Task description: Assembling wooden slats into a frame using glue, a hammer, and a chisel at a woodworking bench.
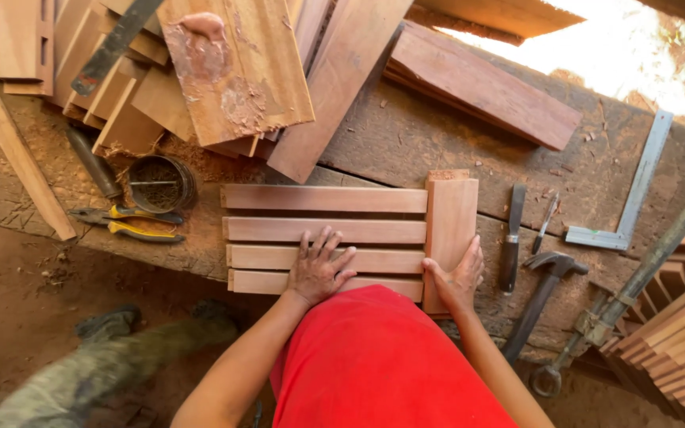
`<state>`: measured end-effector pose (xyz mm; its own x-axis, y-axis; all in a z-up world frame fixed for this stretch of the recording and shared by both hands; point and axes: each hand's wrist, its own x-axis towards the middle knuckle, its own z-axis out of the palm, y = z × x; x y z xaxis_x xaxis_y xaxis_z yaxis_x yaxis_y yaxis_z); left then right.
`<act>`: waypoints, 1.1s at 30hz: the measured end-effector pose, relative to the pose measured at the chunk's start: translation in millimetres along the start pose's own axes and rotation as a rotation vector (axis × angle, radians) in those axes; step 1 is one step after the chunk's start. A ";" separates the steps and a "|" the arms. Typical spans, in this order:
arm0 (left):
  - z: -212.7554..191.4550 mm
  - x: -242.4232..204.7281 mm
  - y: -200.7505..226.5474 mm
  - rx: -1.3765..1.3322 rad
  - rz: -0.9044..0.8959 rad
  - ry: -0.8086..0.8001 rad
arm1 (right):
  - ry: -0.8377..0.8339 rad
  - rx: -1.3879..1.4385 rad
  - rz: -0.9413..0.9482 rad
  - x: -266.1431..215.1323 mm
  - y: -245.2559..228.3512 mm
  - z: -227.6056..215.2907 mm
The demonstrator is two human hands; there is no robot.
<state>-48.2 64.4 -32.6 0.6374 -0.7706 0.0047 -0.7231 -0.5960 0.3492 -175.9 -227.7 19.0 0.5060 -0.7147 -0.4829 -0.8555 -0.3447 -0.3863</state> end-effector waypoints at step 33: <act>-47.1 -37.5 -51.3 0.094 -1.284 0.150 | 0.093 -0.296 -0.353 -75.5 99.4 24.4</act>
<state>-22.4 134.5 -6.5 0.9038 0.3900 -0.1764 0.4125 -0.9036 0.1158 -296.5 -193.2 -2.1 0.7716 -0.5690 -0.2846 -0.6338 -0.7259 -0.2671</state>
